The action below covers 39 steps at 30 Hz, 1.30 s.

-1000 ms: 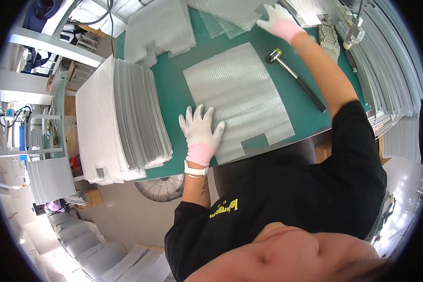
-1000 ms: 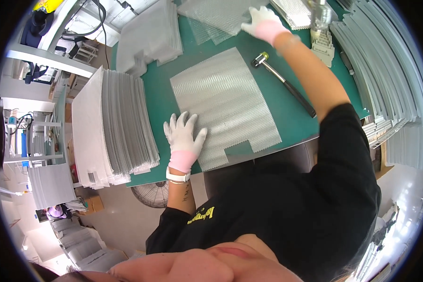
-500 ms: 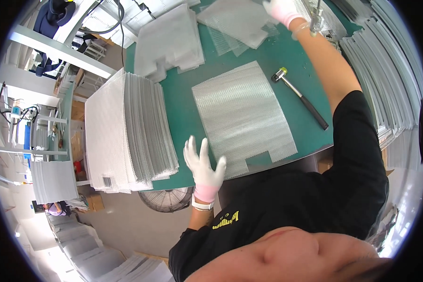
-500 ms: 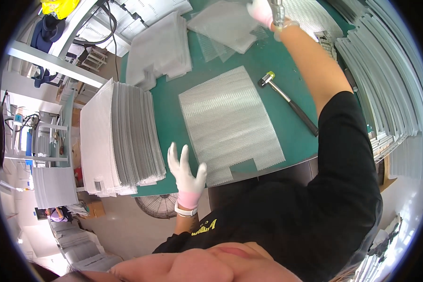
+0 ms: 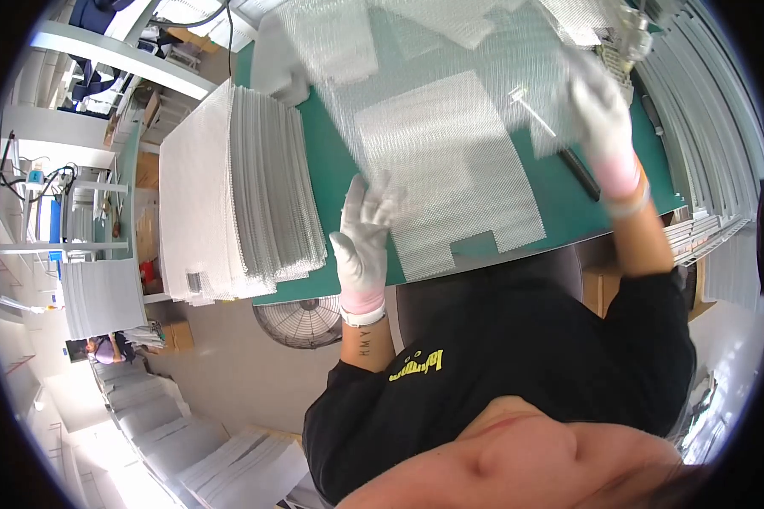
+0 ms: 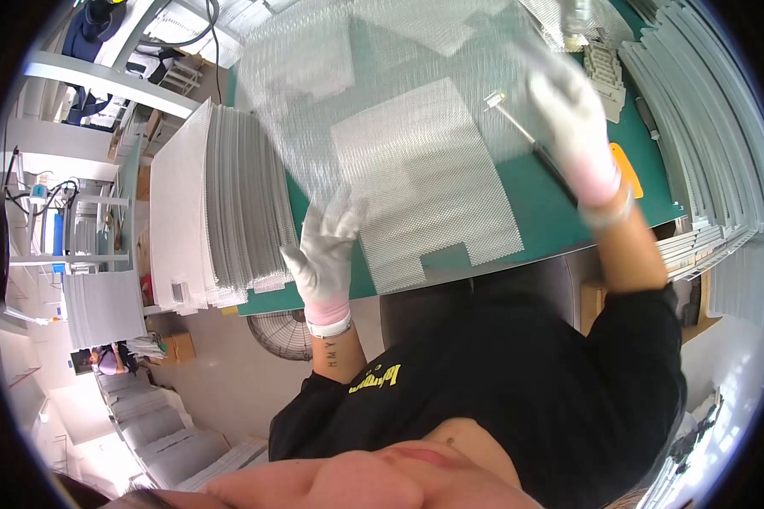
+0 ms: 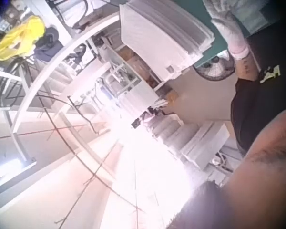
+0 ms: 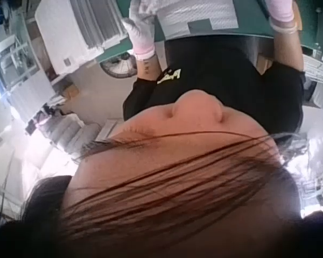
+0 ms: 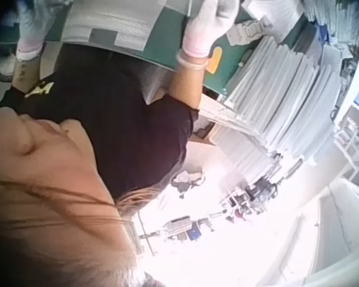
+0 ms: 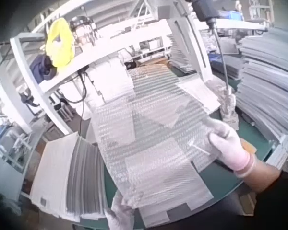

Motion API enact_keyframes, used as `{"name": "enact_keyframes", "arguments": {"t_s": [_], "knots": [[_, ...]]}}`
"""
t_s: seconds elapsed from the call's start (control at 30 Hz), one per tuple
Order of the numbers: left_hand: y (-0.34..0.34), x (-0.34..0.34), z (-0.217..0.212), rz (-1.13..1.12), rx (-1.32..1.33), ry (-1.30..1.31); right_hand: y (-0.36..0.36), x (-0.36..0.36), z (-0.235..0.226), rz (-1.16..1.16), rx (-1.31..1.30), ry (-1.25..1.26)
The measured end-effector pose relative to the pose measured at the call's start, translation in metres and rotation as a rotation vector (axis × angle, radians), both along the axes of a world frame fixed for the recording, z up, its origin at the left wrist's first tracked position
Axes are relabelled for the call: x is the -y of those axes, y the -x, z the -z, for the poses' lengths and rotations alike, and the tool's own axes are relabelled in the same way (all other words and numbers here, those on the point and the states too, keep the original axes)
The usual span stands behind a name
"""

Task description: Assemble metal mesh filters into frames using a mallet and power drill.

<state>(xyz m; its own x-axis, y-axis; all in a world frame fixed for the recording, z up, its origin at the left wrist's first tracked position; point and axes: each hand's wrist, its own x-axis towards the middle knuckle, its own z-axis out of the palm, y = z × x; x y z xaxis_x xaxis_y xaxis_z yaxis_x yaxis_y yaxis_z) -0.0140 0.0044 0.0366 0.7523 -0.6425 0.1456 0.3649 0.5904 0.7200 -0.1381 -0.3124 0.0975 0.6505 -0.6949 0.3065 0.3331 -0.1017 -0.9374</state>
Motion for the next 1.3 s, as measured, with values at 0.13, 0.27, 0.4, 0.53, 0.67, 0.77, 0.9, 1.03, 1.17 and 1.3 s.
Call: {"name": "enact_keyframes", "arguments": {"t_s": [0.13, 0.27, 0.4, 0.53, 0.67, 0.77, 0.9, 1.03, 1.17, 1.3], "knots": [[0.023, 0.009, 0.002, -0.428, 0.37, -0.651, 0.054, -0.064, 0.055, 0.029, -0.313, 0.312], [0.042, 0.008, -0.002, -0.499, 0.664, -1.125, 0.063, -0.084, 0.061, 0.073, -0.424, 0.585], [0.04, 0.005, 0.013, -0.47, 0.724, -1.241, 0.067, -0.081, 0.07, 0.025, -0.521, 0.58], [0.036, 0.008, 0.025, -0.483, 0.972, -1.349, 0.065, -0.078, 0.083, 0.036, -0.567, 0.649], [0.038, 0.014, 0.025, -0.369, 0.923, -1.446, 0.062, -0.08, 0.096, 0.089, -0.651, 0.816], [0.04, 0.013, 0.031, -0.387, 0.952, -1.454, 0.063, -0.082, 0.101, 0.111, -0.691, 0.872], [0.04, 0.011, 0.032, -0.394, 1.023, -1.483, 0.063, -0.08, 0.098, 0.114, -0.673, 0.903], [0.038, 0.011, 0.036, -0.417, 1.098, -1.467, 0.064, -0.08, 0.099, 0.094, -0.715, 0.901], [0.038, 0.008, 0.041, -0.441, 1.12, -1.426, 0.064, -0.082, 0.1, 0.112, -0.681, 0.917], [0.038, 0.009, 0.043, -0.467, 1.151, -1.432, 0.062, -0.08, 0.097, 0.095, -0.7, 0.94]]}}
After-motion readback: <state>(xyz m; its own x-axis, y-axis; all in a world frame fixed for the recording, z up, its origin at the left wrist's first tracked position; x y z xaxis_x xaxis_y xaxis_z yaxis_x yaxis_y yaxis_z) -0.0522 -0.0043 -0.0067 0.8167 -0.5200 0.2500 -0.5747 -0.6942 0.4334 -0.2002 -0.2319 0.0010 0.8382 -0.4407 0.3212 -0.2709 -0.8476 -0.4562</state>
